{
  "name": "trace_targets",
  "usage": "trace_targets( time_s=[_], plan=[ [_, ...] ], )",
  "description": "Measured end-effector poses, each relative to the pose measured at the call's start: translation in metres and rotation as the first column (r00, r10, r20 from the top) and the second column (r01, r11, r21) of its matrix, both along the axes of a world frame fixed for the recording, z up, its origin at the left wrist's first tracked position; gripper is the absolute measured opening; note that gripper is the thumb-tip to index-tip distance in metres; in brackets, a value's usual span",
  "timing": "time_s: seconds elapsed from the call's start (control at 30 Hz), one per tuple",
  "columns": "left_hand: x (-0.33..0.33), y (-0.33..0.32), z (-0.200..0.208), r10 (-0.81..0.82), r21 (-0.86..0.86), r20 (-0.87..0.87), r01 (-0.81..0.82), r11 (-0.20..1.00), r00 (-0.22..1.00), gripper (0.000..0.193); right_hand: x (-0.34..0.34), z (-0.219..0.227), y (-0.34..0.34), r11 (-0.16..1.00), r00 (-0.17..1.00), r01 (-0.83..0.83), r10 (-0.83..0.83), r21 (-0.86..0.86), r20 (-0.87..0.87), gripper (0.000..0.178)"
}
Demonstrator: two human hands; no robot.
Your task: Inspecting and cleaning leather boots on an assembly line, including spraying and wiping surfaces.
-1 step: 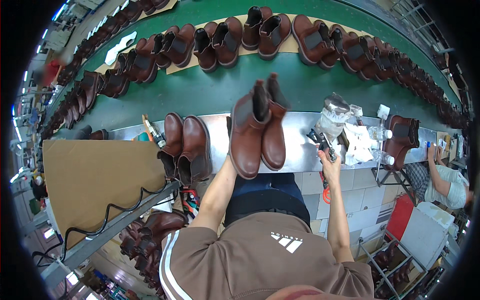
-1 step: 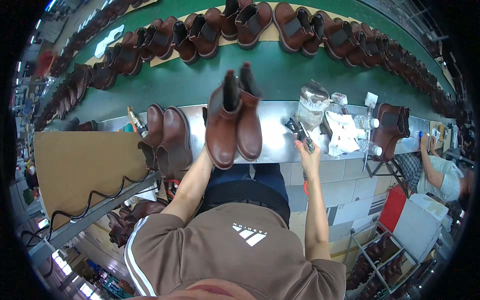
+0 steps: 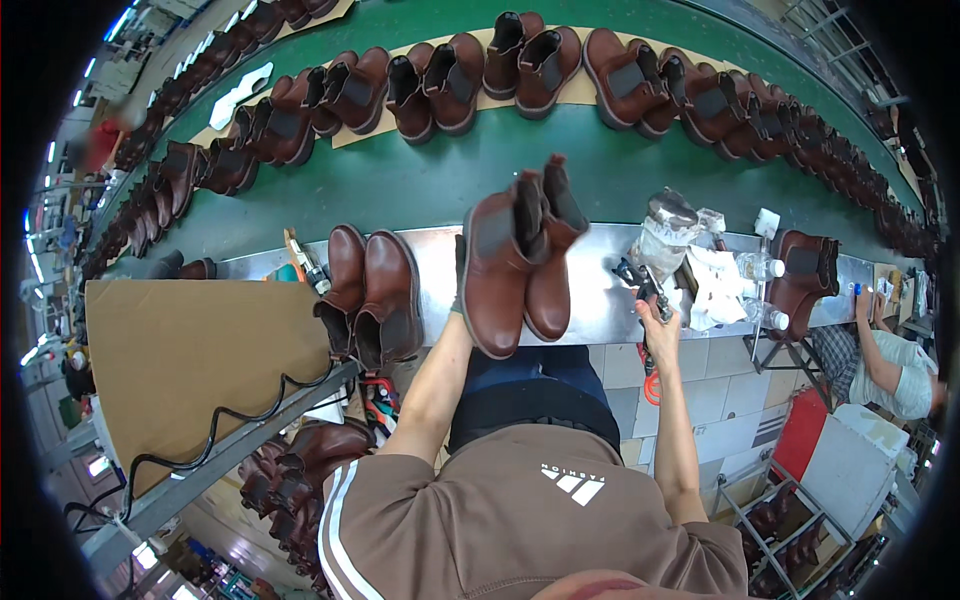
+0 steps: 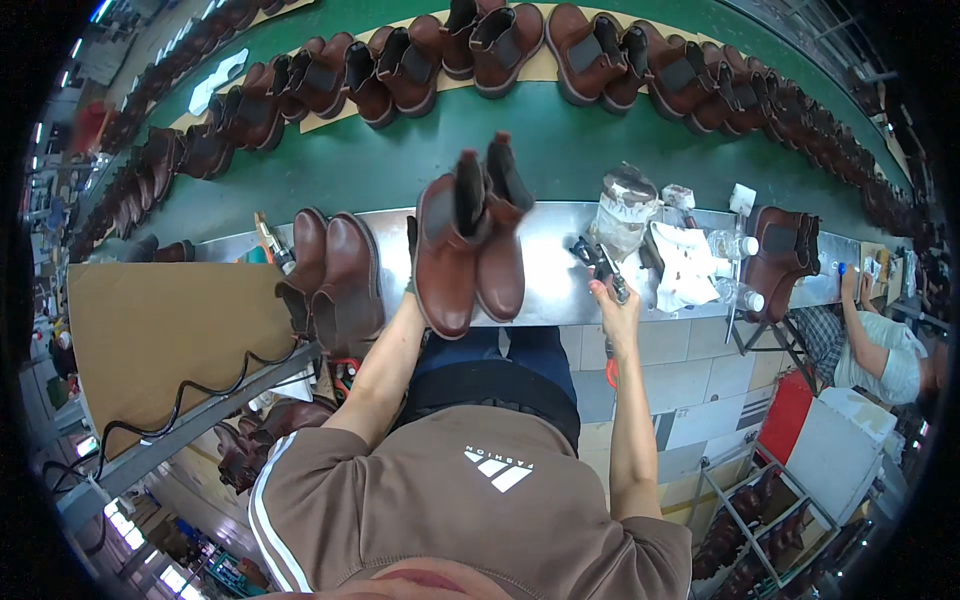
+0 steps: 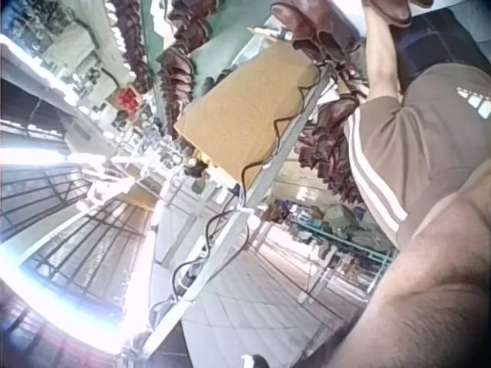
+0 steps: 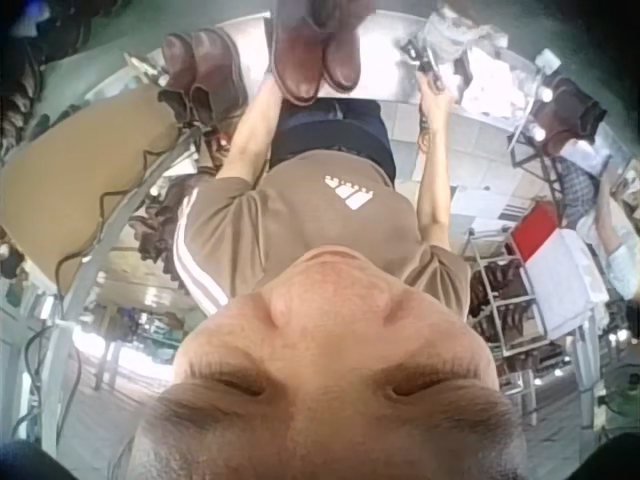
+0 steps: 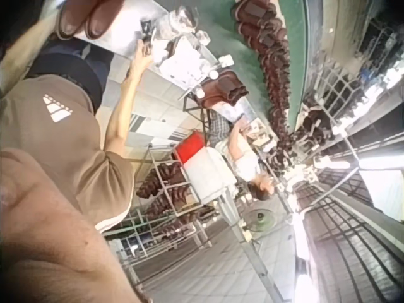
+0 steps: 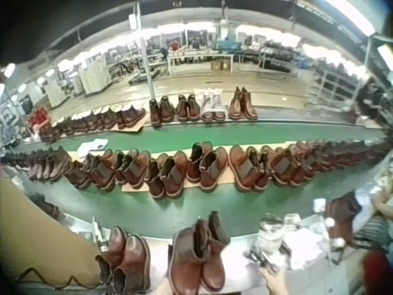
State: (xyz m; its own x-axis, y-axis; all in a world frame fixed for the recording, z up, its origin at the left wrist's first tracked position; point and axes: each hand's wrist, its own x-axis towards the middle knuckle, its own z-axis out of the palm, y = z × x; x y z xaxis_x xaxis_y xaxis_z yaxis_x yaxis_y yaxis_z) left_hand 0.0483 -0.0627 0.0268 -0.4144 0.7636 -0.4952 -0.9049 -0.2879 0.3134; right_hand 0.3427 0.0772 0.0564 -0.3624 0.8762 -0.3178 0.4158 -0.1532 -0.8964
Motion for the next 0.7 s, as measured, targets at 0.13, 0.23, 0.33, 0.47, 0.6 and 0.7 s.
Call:
trace_targets(
  time_s=[0.13, 0.23, 0.33, 0.47, 0.6, 0.7],
  plan=[
    [-0.042, -0.017, -0.028, -0.193, -0.377, -0.526, -0.024, 0.926, 0.829, 0.027, 0.013, -0.036, 0.011, 0.999, 0.999, -0.019, 0.017, -0.044, -0.048, 0.022],
    [-0.053, -0.022, -0.002, -0.143, -0.417, -0.692, -0.230, 0.879, 0.708, 0.027, -0.001, -0.024, 0.017, 0.995, 0.993, -0.070, 0.064, -0.068, -0.097, 0.019],
    [-0.040, 0.010, 0.056, -0.026, -0.224, -0.944, -0.581, 0.782, 0.329, 0.027, 0.003, -0.029, 0.026, 0.981, 0.987, -0.089, 0.064, -0.172, -0.144, 0.018],
    [-0.020, 0.047, 0.128, -0.763, -0.736, -0.646, -0.277, 0.618, 0.013, 0.045, 0.006, -0.014, 0.027, 0.980, 0.983, -0.165, 0.155, -0.111, -0.094, 0.020],
    [-0.038, 0.081, 0.109, -0.946, -0.942, -0.231, -0.189, 0.276, -0.229, 0.047, 0.014, -0.024, 0.027, 0.971, 0.979, -0.202, 0.202, -0.125, -0.019, 0.034],
    [-0.045, 0.101, 0.090, -0.961, -0.897, -0.220, -0.352, 0.267, -0.170, 0.027, 0.029, -0.027, 0.029, 0.972, 0.987, -0.135, 0.114, -0.191, -0.114, 0.047]
  ],
)
